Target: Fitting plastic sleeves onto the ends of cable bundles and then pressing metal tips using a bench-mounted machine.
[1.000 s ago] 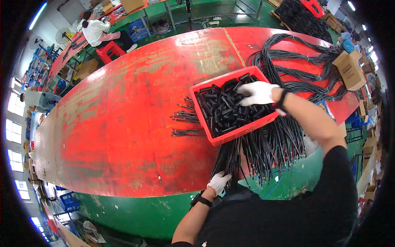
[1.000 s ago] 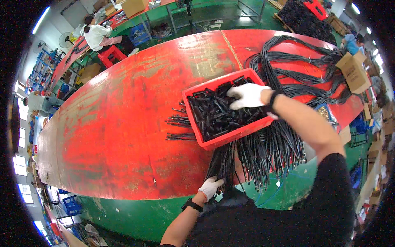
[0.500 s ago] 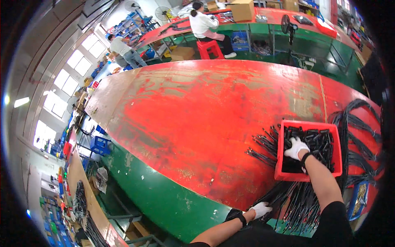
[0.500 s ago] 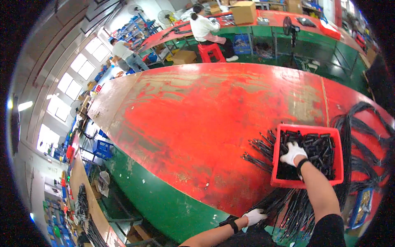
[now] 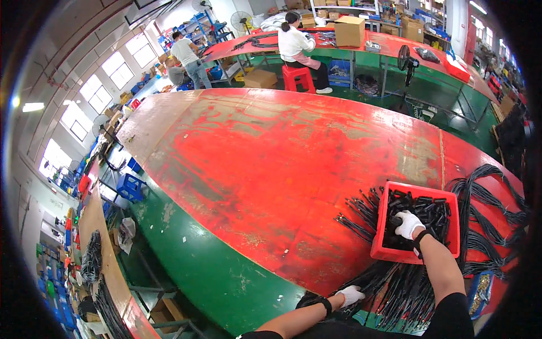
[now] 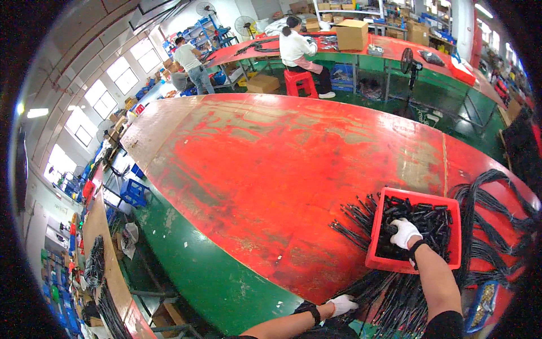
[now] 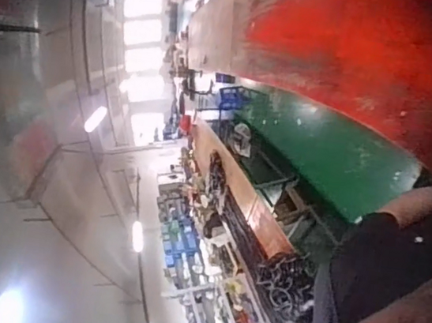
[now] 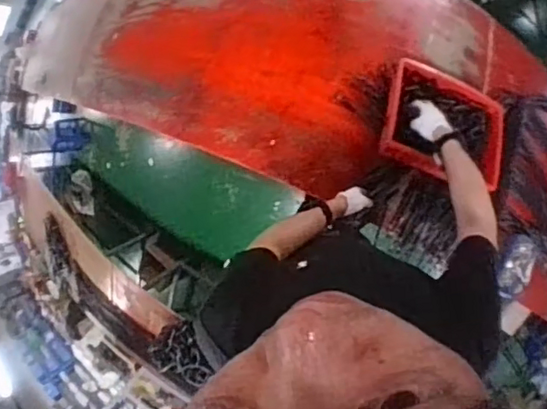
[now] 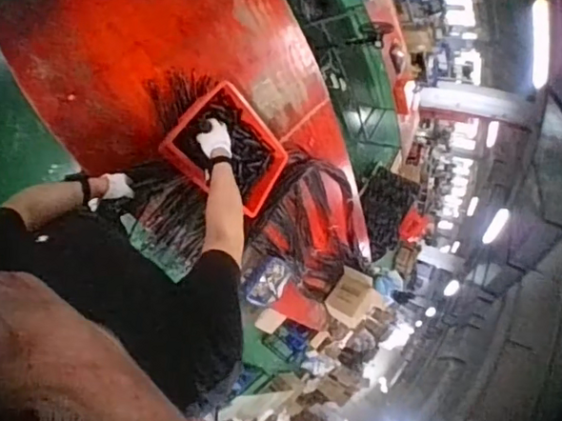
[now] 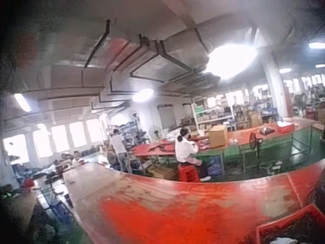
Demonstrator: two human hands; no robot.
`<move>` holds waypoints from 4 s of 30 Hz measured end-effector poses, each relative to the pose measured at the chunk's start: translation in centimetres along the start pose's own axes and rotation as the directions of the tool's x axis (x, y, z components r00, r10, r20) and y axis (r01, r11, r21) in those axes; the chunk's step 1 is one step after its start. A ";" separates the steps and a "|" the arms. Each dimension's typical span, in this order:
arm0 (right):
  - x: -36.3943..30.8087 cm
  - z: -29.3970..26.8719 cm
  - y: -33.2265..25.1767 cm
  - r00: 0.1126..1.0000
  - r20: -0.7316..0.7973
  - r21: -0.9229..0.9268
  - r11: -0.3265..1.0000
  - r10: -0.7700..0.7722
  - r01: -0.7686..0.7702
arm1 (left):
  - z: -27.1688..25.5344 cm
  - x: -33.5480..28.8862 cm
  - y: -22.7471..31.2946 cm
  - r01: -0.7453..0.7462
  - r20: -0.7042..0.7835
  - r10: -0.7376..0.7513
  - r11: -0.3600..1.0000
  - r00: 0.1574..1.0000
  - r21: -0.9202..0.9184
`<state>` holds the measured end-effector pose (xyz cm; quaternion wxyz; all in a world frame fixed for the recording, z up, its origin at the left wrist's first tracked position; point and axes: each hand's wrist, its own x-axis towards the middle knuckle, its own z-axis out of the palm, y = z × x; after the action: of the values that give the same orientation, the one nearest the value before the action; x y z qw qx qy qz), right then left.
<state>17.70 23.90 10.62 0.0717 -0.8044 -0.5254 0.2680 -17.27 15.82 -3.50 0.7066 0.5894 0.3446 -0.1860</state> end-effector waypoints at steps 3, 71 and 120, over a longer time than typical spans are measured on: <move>-0.4 -0.3 -0.1 0.998 -0.059 0.006 1.000 0.023 -0.023 | -0.7 -0.9 1.0 0.017 -0.030 -0.013 0.989 0.999 0.144; -35.9 15.1 -2.9 0.775 0.071 0.959 0.170 0.628 -0.226 | 4.7 0.4 5.7 0.214 0.232 -0.066 0.679 0.970 -0.703; -33.8 18.8 -5.1 0.840 0.348 0.843 0.253 0.415 -0.475 | 3.7 -0.8 8.0 0.217 0.115 -0.188 0.905 0.975 -0.366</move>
<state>-6.20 -6.91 8.77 0.4033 -0.7379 -0.0460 0.5392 -11.51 14.01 2.96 0.7961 0.3962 0.4056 -0.2115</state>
